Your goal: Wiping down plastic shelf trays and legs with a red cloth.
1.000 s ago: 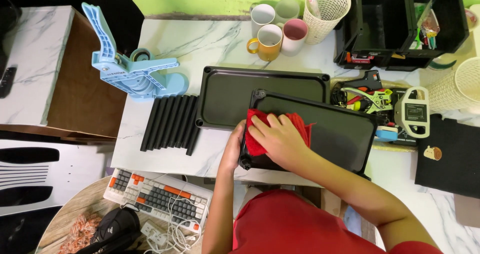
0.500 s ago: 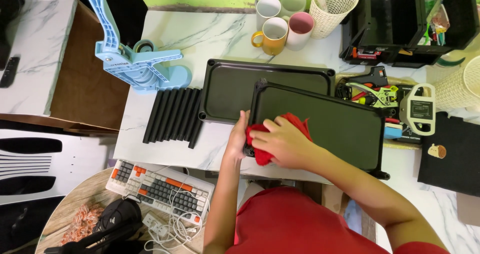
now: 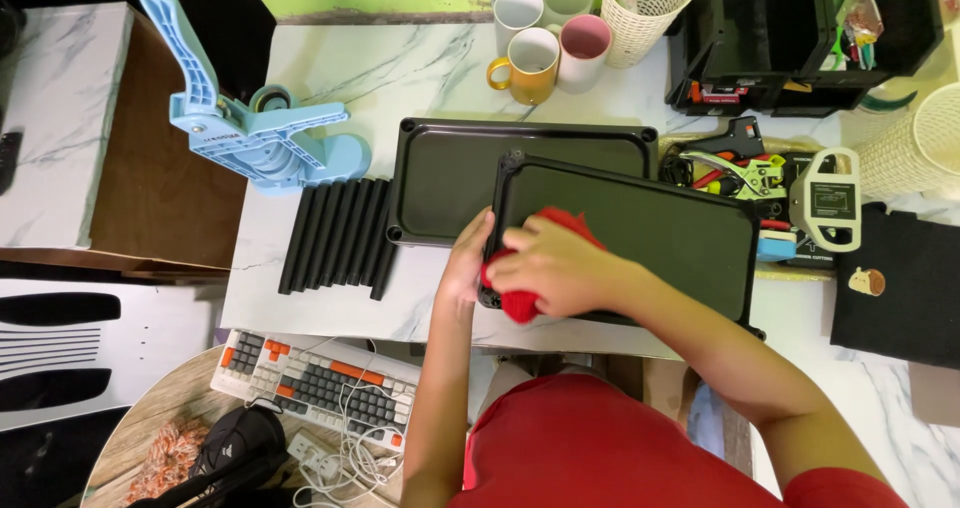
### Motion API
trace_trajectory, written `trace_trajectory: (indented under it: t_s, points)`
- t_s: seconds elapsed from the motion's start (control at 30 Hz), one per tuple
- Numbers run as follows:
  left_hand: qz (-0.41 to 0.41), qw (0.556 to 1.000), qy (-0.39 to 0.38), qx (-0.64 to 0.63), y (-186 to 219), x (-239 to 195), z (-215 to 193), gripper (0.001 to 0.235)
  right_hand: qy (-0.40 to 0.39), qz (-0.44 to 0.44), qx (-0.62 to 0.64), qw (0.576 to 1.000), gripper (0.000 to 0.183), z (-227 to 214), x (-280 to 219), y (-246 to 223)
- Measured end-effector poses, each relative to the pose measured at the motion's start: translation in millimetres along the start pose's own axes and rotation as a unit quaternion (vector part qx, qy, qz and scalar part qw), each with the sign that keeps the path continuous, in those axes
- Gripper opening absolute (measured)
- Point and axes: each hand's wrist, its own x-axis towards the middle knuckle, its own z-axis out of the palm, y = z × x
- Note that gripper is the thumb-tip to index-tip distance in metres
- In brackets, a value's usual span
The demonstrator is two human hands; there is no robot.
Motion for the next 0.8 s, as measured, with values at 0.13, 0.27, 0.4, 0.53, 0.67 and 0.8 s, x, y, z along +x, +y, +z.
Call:
trace_trajectory:
  t_s: [0.13, 0.27, 0.4, 0.53, 0.67, 0.8]
  points:
    - [0.005, 0.994, -0.089, -0.062, -1.3, 3.0, -3.0, 0.039, 0.005, -0.032, 0.019, 0.999, 0.038, 14.3, -13.7, -6.2]
    - [0.004, 0.999, -0.027, -0.027, 1.8, 11.8, -3.7, 0.041, 0.042, -0.02, -0.062, 0.997, 0.04, 29.8, -35.4, -18.9]
    - [-0.016, 0.999, -0.01, -0.03, 1.9, 18.1, -6.3, 0.046, 0.037, 0.066, 0.01, 0.997, 0.051, 36.1, -55.9, -45.8]
    - [-0.014, 1.0, 0.007, -0.005, 3.0, 20.4, 0.5, 0.045, 0.07, 0.151, 0.104, 0.981, 0.057, 40.7, -53.3, -60.3]
    - [0.006, 0.999, -0.038, 0.016, 5.0, 13.9, -2.7, 0.044, 0.087, 0.263, 0.218, 0.936, 0.053, 37.6, -42.4, -72.9]
    - [0.032, 0.995, -0.04, 0.086, 13.5, 10.8, -6.4, 0.049, 0.042, 0.379, 0.192, 0.904, 0.048, 30.7, -64.2, -65.8]
